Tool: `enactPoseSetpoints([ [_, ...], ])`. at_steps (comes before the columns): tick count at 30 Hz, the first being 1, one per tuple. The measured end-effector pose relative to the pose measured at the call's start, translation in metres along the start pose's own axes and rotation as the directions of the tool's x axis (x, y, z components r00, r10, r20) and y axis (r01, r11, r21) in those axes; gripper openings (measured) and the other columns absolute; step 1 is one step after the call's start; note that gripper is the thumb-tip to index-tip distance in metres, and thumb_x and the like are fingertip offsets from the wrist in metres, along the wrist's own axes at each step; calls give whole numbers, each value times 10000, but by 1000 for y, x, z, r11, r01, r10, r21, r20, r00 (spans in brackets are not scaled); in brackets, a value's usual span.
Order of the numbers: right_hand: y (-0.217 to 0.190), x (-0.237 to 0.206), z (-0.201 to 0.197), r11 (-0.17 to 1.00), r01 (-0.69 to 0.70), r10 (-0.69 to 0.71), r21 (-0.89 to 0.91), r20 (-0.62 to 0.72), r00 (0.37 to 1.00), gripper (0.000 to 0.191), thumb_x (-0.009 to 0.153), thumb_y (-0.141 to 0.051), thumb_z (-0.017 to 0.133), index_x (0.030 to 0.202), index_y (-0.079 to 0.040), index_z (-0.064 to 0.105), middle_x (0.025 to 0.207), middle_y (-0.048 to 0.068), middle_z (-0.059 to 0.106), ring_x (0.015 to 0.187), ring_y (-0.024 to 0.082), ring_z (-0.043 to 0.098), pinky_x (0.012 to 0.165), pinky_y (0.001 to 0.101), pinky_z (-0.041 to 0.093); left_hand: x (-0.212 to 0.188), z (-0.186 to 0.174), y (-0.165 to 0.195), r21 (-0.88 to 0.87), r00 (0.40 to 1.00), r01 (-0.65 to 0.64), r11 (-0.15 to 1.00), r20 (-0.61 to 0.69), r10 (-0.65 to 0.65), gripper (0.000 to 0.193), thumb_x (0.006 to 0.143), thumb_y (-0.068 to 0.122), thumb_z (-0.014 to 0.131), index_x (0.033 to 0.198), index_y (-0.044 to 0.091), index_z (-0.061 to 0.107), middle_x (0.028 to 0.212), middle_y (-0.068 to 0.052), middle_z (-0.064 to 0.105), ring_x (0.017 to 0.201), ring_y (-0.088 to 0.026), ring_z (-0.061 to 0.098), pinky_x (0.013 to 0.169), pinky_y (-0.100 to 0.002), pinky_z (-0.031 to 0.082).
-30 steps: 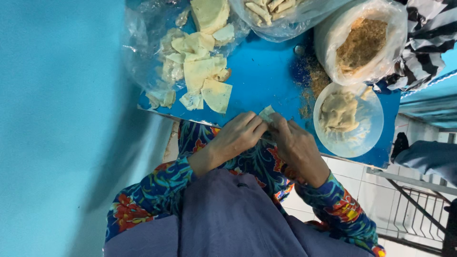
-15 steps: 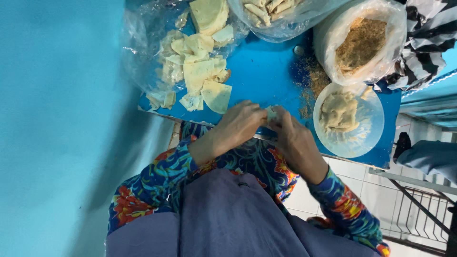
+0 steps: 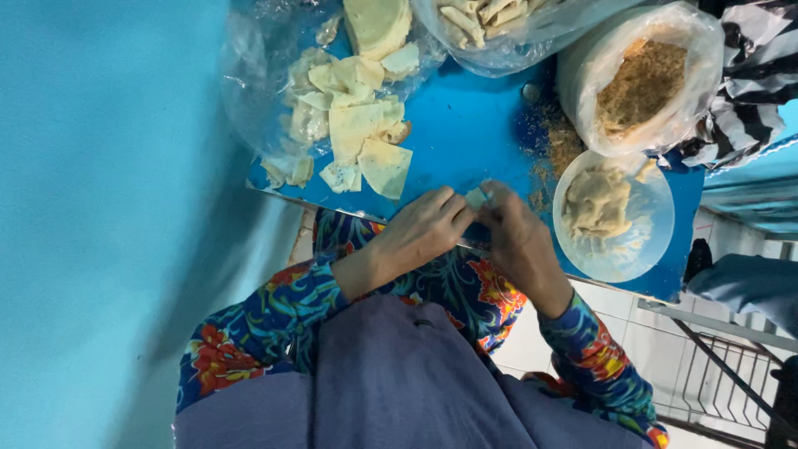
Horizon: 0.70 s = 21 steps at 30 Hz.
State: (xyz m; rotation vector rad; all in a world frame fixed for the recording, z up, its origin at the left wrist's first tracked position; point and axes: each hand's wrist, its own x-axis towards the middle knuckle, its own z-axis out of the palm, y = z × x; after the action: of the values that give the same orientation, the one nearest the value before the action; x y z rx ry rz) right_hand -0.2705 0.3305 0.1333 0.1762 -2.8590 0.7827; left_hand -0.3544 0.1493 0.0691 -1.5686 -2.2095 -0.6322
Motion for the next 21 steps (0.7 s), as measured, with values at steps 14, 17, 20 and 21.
enactPoseSetpoints([
  [14, -6, -14, -6, 960, 218, -219, -176, 14, 976, 537, 760, 77, 612, 1279, 50, 474, 1146, 229, 631, 986, 387, 639, 805, 437, 554, 8, -21, 17, 136, 1000, -4, 991, 15, 3, 129, 861, 73, 679, 975, 27, 640, 903, -71, 621, 922, -196, 583, 809, -313, 557],
  [17, -2, -22, -3, 961, 216, -221, -174, -12, 975, 480, 852, 98, 615, 1301, 43, 457, 1177, 232, 652, 989, 371, 664, 800, 423, 564, 7, -28, 26, 112, 999, 14, 994, 39, -19, 100, 844, 83, 668, 929, 35, 650, 886, -74, 611, 918, -201, 575, 809, -322, 538],
  [20, 4, -29, 3, 966, 190, -197, -175, -24, 980, 491, 878, 99, 625, 1342, 67, 466, 1096, 191, 674, 956, 368, 674, 787, 438, 560, 6, -31, 29, 174, 996, -29, 984, 92, 13, 113, 870, 103, 662, 932, 10, 683, 917, -79, 623, 958, -211, 579, 853, -339, 509],
  [21, 6, -31, 4, 953, 199, -209, -229, -22, 978, 493, 861, 92, 631, 1329, 68, 477, 1099, 203, 674, 969, 376, 680, 790, 442, 563, 5, -33, 30, 197, 989, -53, 979, 143, 25, 132, 889, 112, 659, 941, -2, 698, 933, -90, 635, 970, -224, 580, 872, -358, 496],
])
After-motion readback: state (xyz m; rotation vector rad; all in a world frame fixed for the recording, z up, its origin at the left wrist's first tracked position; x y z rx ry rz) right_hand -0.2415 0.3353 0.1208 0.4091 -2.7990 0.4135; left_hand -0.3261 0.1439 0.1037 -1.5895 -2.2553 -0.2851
